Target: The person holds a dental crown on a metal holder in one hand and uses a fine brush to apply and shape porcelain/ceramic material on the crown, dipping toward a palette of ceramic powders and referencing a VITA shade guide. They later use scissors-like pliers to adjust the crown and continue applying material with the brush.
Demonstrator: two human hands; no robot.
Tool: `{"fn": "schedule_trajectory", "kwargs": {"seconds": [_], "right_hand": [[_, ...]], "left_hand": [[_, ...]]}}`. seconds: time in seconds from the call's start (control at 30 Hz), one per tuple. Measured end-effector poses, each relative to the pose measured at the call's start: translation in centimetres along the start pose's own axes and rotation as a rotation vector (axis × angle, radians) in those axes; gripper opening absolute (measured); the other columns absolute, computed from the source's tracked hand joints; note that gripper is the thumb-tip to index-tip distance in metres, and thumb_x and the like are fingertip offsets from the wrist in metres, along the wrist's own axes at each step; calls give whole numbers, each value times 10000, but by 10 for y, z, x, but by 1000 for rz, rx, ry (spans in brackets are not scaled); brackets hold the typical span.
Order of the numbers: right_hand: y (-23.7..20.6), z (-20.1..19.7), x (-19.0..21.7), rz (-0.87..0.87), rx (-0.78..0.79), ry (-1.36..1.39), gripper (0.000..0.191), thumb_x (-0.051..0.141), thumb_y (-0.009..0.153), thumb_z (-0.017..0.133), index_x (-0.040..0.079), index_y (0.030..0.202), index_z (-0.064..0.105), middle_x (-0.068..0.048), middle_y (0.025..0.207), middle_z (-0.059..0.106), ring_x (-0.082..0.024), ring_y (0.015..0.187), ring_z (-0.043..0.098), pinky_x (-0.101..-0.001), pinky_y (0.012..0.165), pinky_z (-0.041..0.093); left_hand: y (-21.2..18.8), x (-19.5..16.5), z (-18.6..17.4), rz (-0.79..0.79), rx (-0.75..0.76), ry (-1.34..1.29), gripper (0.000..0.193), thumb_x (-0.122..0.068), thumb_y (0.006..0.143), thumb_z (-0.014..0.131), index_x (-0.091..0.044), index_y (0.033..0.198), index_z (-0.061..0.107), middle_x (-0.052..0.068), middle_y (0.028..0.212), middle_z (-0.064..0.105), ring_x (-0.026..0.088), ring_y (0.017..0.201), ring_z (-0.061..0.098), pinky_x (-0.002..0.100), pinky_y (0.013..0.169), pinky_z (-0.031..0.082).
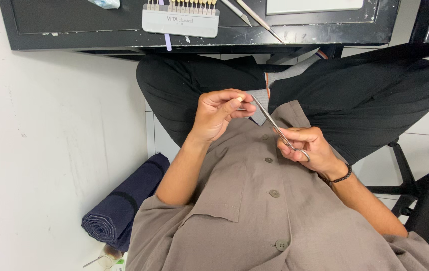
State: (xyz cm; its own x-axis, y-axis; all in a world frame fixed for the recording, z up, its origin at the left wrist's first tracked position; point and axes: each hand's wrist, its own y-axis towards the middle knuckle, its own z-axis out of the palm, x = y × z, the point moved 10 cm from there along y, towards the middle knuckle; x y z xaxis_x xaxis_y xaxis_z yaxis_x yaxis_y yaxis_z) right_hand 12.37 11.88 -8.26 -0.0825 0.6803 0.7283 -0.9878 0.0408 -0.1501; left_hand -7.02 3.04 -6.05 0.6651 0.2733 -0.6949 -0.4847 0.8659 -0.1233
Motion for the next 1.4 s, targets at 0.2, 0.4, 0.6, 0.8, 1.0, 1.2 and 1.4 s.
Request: {"fn": "schedule_trajectory", "kwargs": {"seconds": [0.2,0.4,0.6,0.8,1.0,1.2,1.4], "right_hand": [[2,2,3,-19,-1,-24,686,294,899,833,11,1475,591,-35,899,585,-85,729,471,-234,617,422],[11,10,-2,71,-31,71,690,343,915,789,6,1477,572,-94,939,661,-116,673,548,-256,575,458],[19,15,-16,200,-63,188,661,385,923,744,-21,1420,583,-151,1190,695,-179,812,651,-299,634,528],[21,10,-25,210,-81,185,636,344,930,777,-32,1423,632,-112,1200,658,-159,836,585,-300,724,514],[21,5,-27,247,-113,119,595,283,920,780,-64,1383,639,-129,1155,672,-169,881,605,-309,796,536],[17,4,-35,362,-122,123,609,270,875,759,-29,1384,609,-119,1037,713,-174,860,635,-312,803,564],[17,0,-27,208,-85,172,626,341,888,798,-49,1357,660,-45,909,631,-148,840,563,-288,751,499]], "left_hand": [[-1,3,-2,-9,-20,41,190,-23,1063,631,75,1204,711,225,1215,714,286,1071,754,430,958,655],[2,9,-2,-7,-17,3,167,-29,1050,655,45,1182,728,226,1266,699,247,1069,738,427,940,659],[7,9,-6,9,-57,64,160,-31,1052,672,53,1170,740,203,1281,695,189,1007,708,354,889,642],[10,9,-8,-4,-93,86,164,-30,1042,675,55,1164,742,190,1274,695,184,979,724,330,910,628],[11,8,-9,-1,-109,101,162,-22,1031,682,60,1158,741,191,1261,701,186,985,726,331,912,628],[10,10,-8,-11,-99,83,163,-14,1032,686,65,1164,742,184,1252,698,184,992,716,331,917,622],[7,8,-5,-5,-87,85,161,-12,1032,685,63,1164,739,177,1251,699,189,992,717,333,919,625]]}}
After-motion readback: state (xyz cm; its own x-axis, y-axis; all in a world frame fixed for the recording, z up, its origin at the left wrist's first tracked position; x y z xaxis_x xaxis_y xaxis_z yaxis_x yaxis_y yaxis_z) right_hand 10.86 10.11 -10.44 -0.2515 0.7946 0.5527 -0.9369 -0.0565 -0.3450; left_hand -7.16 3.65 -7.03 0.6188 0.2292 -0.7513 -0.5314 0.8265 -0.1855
